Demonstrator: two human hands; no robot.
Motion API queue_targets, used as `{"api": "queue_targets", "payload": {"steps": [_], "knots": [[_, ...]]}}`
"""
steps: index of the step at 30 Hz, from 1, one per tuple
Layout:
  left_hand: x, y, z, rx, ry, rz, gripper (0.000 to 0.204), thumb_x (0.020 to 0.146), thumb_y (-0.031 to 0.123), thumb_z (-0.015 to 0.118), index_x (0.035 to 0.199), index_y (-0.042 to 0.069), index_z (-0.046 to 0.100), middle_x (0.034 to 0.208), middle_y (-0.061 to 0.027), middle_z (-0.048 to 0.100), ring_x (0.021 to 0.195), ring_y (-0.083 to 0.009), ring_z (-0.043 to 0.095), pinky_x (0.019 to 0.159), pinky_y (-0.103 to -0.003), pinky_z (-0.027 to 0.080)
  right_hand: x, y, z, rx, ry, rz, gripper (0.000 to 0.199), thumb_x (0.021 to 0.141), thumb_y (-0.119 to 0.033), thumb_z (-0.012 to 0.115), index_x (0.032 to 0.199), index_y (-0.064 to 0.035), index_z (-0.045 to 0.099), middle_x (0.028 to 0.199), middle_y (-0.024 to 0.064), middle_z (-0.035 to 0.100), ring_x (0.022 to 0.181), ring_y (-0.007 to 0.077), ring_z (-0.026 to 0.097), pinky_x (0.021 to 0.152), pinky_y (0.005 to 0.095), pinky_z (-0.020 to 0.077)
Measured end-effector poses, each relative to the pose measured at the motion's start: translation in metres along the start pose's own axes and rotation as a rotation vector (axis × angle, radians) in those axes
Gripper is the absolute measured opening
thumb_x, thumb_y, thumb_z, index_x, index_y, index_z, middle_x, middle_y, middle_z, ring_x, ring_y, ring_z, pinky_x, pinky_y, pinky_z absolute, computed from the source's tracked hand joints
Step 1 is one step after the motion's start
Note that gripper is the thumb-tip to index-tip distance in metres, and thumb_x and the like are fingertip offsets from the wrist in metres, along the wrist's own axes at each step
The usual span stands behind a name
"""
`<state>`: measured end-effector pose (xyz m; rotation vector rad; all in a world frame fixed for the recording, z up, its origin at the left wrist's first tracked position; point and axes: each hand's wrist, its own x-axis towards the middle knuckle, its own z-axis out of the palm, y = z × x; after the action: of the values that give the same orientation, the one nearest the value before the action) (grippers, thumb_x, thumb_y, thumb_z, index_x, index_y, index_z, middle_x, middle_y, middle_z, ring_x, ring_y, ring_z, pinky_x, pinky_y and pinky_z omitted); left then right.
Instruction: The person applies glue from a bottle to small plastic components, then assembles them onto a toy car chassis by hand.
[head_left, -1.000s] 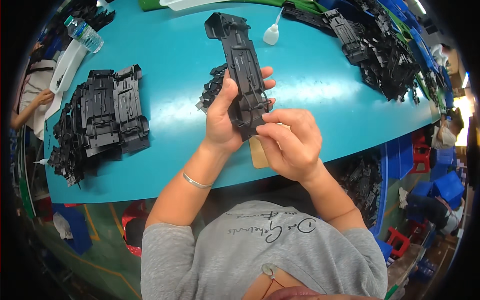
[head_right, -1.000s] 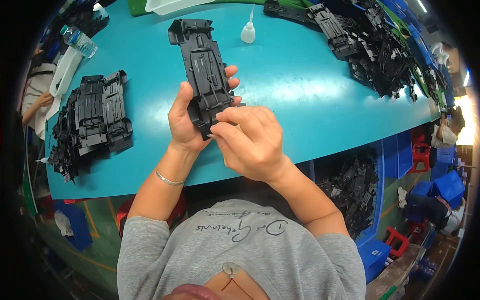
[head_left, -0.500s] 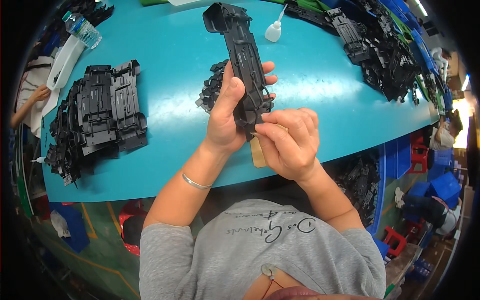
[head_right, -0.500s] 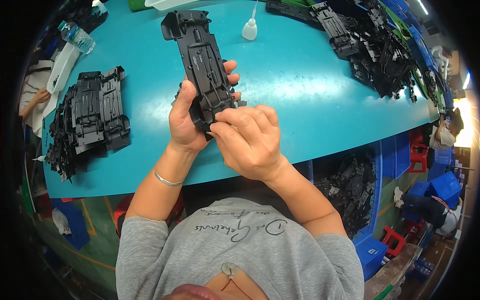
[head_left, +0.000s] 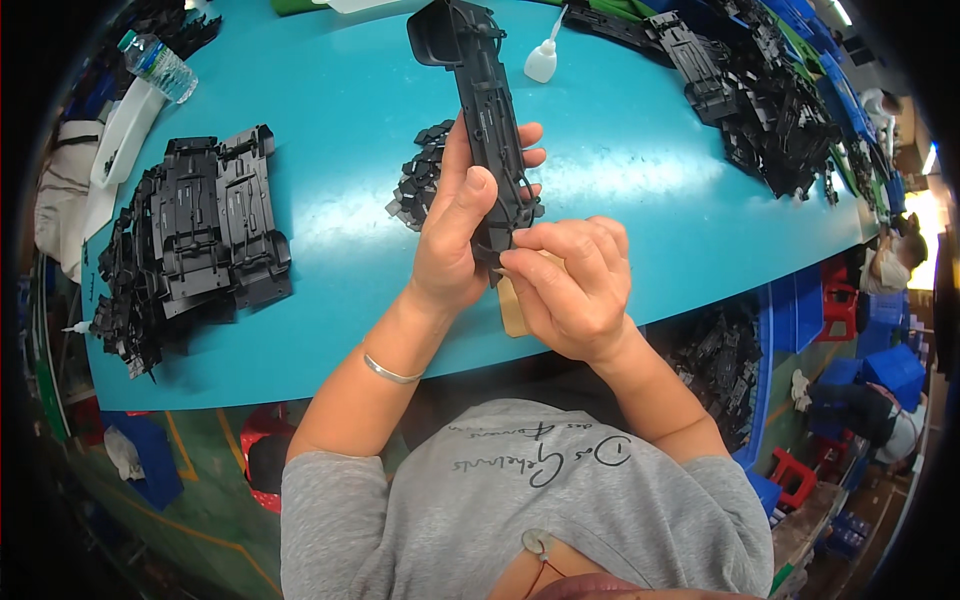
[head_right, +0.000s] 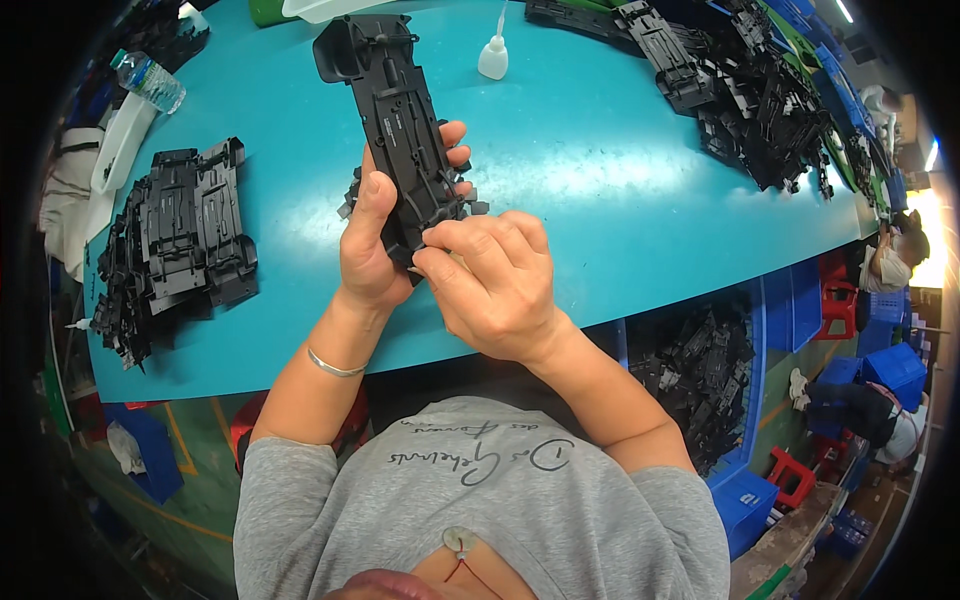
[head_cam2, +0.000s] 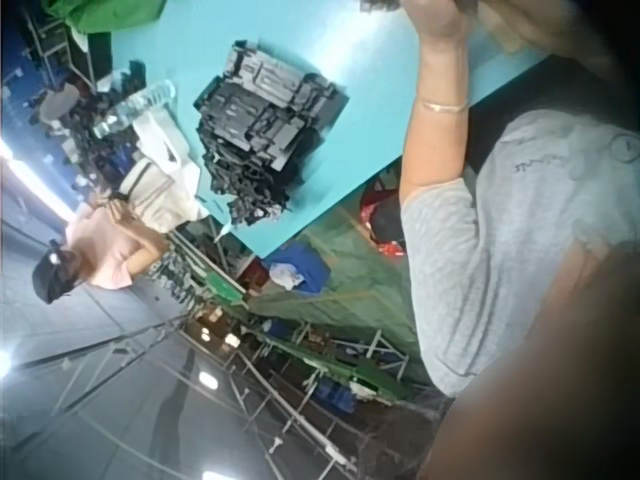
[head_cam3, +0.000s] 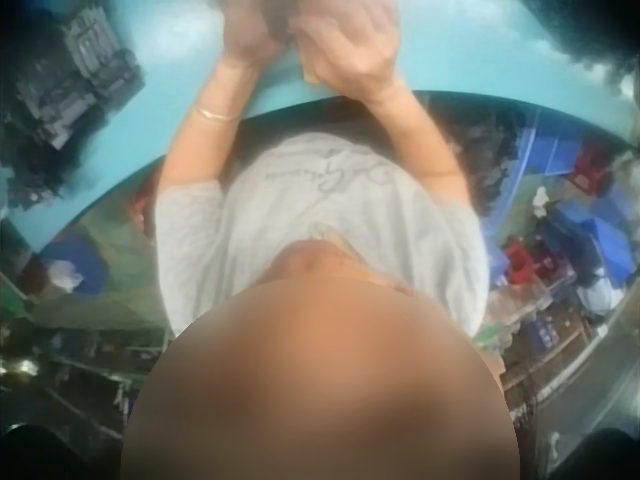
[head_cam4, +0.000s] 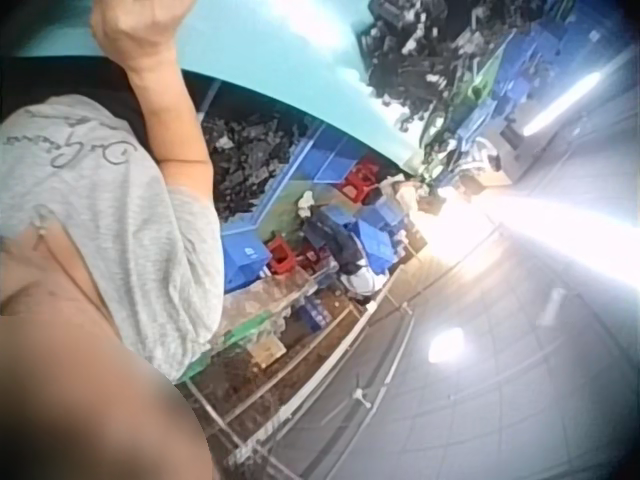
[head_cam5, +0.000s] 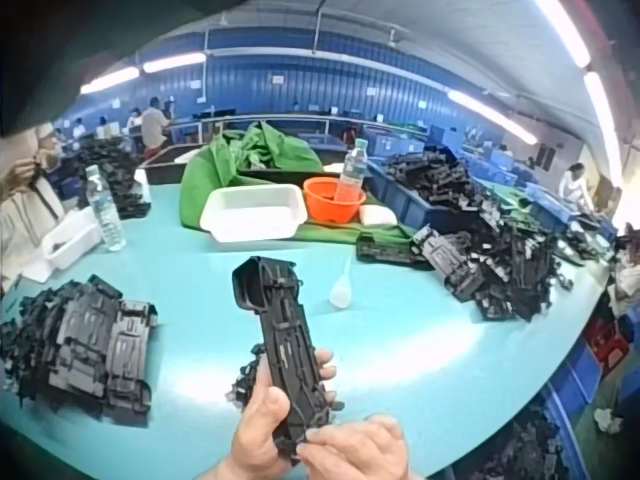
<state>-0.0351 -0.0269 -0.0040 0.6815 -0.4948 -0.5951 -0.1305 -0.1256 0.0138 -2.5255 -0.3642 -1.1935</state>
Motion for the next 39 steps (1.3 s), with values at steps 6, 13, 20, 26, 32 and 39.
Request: {"api": "queue_targets", "payload": {"steps": [6,13,20,26,32,39], "knots": [[0.003,0.0,-0.004,-0.012,-0.012,0.002,0.076,0.094,0.047,0.053,0.151,0.013,0.016,0.134,-0.013,0.045,0.119,-0.0202,0.046,0.094,-0.032,0.044,0.002,0.005,0.0,0.029,-0.036,-0.016,0.025,0.062,-0.003,0.075,0.086,-0.0087,0.07,0.093,0.0046,0.062,0.08,0.0211,0.058,0.07,0.0339,0.0413],[0.01,0.02,-0.02,-0.146,0.138,0.086,0.073,0.094,0.047,0.051,0.142,-0.003,0.03,0.141,-0.0244,0.041,0.121,-0.033,0.052,0.098,-0.046,0.051,0.012,0.054,0.012,0.142,-0.095,0.302,0.018,0.074,-0.007,0.07,0.092,-0.0083,0.069,0.087,0.0079,0.063,0.082,0.0269,0.06,0.072,0.0368,0.0454],[0.013,0.022,-0.026,-0.318,0.02,0.091,0.057,0.096,0.04,0.05,0.14,0.007,0.033,0.135,-0.0223,0.046,0.119,-0.031,0.053,0.096,-0.043,0.05,0.039,0.097,0.042,0.13,-0.657,0.59,0.013,0.082,-0.016,0.066,0.088,-0.0047,0.07,0.087,0.0142,0.063,0.084,0.0316,0.061,0.076,0.0412,0.0472],[0.011,0.023,-0.022,-0.217,0.079,0.098,0.073,0.093,0.047,0.052,0.143,-0.003,0.03,0.14,-0.0263,0.042,0.121,-0.0343,0.053,0.096,-0.047,0.051,0.032,0.1,0.037,0.184,-0.726,0.689,0.018,0.085,-0.018,0.064,0.083,0.0,0.064,0.09,0.0155,0.062,0.086,0.0317,0.059,0.076,0.0394,0.0459],[0.011,0.019,-0.026,-0.255,0.096,0.084,0.073,0.094,0.047,0.05,0.142,-0.004,0.031,0.139,-0.0261,0.043,0.103,-0.0362,0.063,0.088,-0.045,0.056,0.03,0.104,0.027,0.496,-0.641,0.915,0.009,0.09,-0.01,0.061,0.089,-0.0009,0.058,0.074,0.0026,0.059,0.067,0.0105,0.057,0.062,0.0262,0.0468],[0.012,0.022,-0.025,-0.229,0.073,0.084,0.07,0.094,0.045,0.05,0.142,-0.003,0.033,0.139,-0.0254,0.042,0.12,-0.0345,0.053,0.095,-0.046,0.052,0.022,0.104,0.017,0.517,-0.668,0.963,0.012,0.093,-0.006,0.056,0.102,-0.0003,0.062,0.076,-0.0006,0.059,0.067,0.0064,0.056,0.062,0.022,0.0476]]}}
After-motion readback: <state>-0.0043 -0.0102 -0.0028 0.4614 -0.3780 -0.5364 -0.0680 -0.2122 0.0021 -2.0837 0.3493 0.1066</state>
